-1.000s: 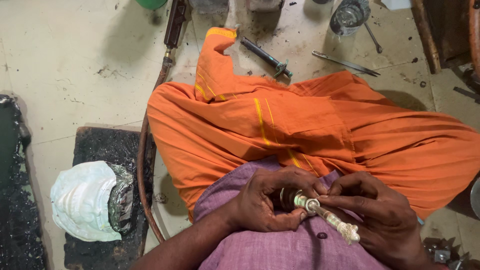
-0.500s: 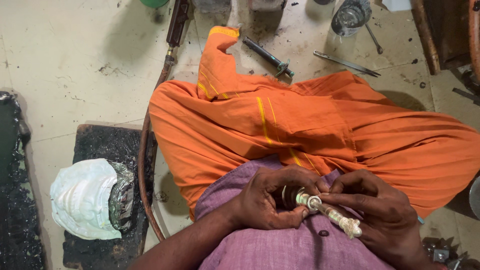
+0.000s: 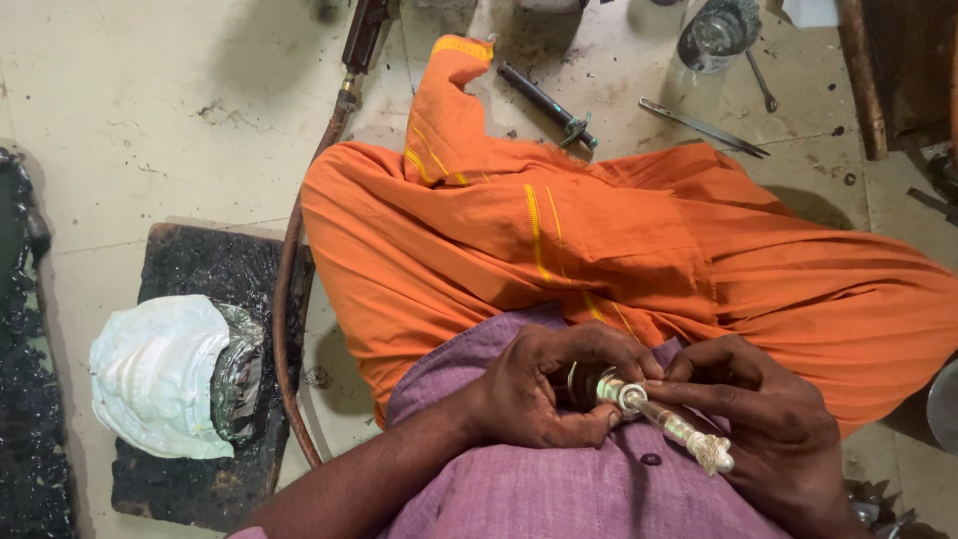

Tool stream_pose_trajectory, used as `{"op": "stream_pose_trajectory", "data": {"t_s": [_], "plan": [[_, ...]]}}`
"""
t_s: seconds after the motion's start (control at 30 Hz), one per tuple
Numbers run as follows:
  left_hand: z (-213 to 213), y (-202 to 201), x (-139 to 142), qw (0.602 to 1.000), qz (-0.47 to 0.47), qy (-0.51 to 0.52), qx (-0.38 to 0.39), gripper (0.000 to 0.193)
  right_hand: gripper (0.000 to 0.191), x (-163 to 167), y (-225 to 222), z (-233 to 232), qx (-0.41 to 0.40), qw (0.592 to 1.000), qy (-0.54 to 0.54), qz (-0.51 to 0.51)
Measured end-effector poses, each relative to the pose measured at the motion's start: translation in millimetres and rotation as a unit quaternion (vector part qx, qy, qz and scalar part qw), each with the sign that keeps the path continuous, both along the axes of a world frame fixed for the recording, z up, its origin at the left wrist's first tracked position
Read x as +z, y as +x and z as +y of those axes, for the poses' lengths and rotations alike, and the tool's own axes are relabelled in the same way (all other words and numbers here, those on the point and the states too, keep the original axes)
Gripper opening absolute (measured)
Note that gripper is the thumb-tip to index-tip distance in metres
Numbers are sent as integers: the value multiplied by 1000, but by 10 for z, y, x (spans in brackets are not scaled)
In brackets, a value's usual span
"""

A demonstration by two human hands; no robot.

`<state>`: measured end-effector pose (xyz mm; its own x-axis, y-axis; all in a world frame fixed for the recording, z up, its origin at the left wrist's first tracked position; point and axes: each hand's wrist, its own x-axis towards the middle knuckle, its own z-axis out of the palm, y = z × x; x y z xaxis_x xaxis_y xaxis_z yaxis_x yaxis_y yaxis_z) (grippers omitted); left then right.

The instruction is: The person sits on the workshop floor holding a small silver ornamental object with a turned stem and base. They use pliers to grip and work the piece, hold it near a lit blowtorch flame, and manipulate and turn the object by hand while working on its parts.

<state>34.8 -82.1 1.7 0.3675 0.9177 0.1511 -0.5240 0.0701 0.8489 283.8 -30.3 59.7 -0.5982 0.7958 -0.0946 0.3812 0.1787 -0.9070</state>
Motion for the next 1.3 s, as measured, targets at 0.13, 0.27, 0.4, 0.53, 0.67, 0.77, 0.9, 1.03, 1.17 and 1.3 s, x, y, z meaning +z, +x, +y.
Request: {"op": "stream_pose_trajectory", "data": {"t_s": [0.13, 0.27, 0.4, 0.53, 0.67, 0.77, 0.9, 1.03, 1.17, 1.3], "plan": [[10, 10, 14, 999, 19, -16, 19, 38, 45, -6, 51, 26, -8, 999, -2, -35], [105, -24, 79, 998, -5, -38, 44, 38, 55, 130, -6, 144, -40, 998, 46, -8], [351, -82, 179, 998, -36, 7, 58, 41, 73, 560, -56, 474, -45, 996, 3, 75], [592, -122, 328, 998, -31, -14, 45, 39, 71, 929, -281, 691, 11, 978, 206, -30], [826, -219, 428, 992, 33, 52, 107, 43, 49, 1128, -658, 930, 41, 943, 300, -134], [1017, -374, 414, 983, 98, 68, 141, 38, 32, 1193, -911, 1079, -3, 944, 265, -198], [1539, -639, 326, 963, 147, 146, 170, 39, 30, 1195, -1204, 1468, -104, 872, 194, -437], [2135, -1155, 91, 914, 226, 137, 308, 45, 24, 1078, -1528, 2084, -57, 915, 287, -277], [2407, -1746, -394, 898, 155, -39, 411, 24, 23, 788, -1944, 2837, -108, 920, 270, -262], [2577, -1968, -941, 869, 192, -53, 453, 15, 23, 300, -2314, 3456, -111, 899, 363, -220]]}}
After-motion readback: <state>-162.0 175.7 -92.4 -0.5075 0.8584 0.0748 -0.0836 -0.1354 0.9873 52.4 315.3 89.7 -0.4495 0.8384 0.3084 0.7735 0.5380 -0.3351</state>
